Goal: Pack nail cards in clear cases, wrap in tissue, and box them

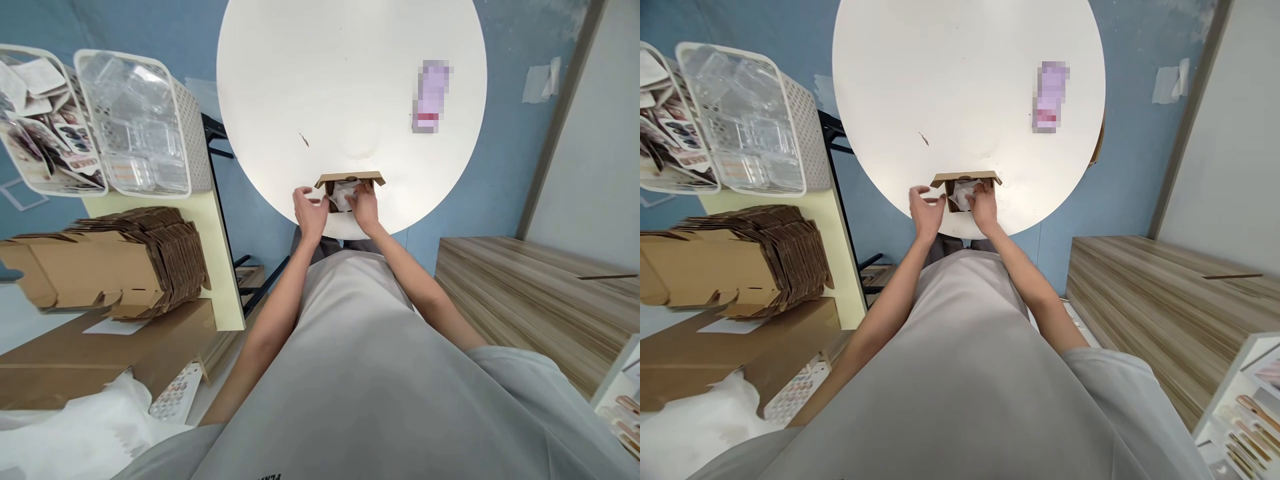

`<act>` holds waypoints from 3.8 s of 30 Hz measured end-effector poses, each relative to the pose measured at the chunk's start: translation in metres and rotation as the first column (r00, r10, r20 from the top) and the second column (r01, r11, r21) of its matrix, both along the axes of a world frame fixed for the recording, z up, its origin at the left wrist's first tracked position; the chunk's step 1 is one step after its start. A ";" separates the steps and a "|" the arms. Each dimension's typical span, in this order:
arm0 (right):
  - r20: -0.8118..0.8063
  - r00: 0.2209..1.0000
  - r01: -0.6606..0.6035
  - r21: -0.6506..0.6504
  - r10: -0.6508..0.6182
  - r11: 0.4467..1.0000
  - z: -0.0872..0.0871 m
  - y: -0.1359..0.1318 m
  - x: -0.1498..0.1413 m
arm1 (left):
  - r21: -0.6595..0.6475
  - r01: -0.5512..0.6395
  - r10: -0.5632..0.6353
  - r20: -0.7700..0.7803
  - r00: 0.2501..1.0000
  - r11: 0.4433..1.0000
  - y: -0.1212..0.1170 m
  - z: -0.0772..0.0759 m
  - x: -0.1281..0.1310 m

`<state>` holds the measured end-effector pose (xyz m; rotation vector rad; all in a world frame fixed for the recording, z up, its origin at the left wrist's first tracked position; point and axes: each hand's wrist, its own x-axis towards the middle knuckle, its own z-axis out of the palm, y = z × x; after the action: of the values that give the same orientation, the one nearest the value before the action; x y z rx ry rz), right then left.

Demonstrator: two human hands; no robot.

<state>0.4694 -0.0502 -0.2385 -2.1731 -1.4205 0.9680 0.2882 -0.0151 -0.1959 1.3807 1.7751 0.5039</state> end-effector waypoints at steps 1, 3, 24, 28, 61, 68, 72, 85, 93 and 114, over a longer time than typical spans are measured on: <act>-0.008 1.000 0.008 0.012 -0.008 1.000 -0.001 0.000 0.000 | 0.047 -0.001 0.001 -0.011 1.000 0.999 0.009 -0.002 -0.005; -0.016 1.000 0.014 0.030 -0.014 0.999 -0.004 0.000 -0.001 | 0.097 0.107 -0.110 0.023 0.994 0.989 0.027 -0.007 -0.010; -0.073 0.976 0.206 -0.005 -0.206 0.978 -0.008 -0.006 -0.016 | 0.144 0.279 -0.295 0.101 0.950 0.949 -0.008 -0.034 0.002; -0.121 0.964 0.244 0.042 -0.237 0.969 -0.016 -0.009 -0.018 | 0.204 0.318 -0.344 0.109 0.933 0.926 -0.014 -0.040 0.002; 0.064 0.996 0.057 0.118 -0.064 0.991 0.002 -0.019 0.049 | 0.165 0.410 -0.438 0.217 0.872 0.897 0.017 -0.045 -0.014; 0.087 0.989 0.110 0.079 -0.117 0.991 -0.005 -0.015 0.045 | 0.188 0.424 -0.455 0.182 0.872 0.886 0.016 -0.047 -0.017; 0.108 0.993 0.044 0.072 -0.051 0.996 -0.003 -0.028 0.051 | 0.225 0.437 -0.473 0.136 0.871 0.871 0.010 -0.046 -0.022; -0.058 0.988 -0.135 0.103 0.142 0.985 0.013 -0.070 0.060 | 0.207 0.451 -0.484 0.146 0.863 0.868 -0.013 -0.058 -0.040; -0.195 0.981 0.007 0.148 0.023 0.989 0.026 -0.055 0.047 | 0.130 0.459 -0.476 0.179 0.861 0.879 0.001 -0.031 -0.043; -0.320 0.927 0.179 -0.082 -0.196 0.981 0.038 -0.017 0.067 | -0.173 0.406 -0.403 0.054 0.914 0.898 0.066 0.013 -0.001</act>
<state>0.5367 -0.0669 -0.2006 -2.0199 -1.0247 1.2349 0.2875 0.0504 -0.1827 1.5546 1.4228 0.1244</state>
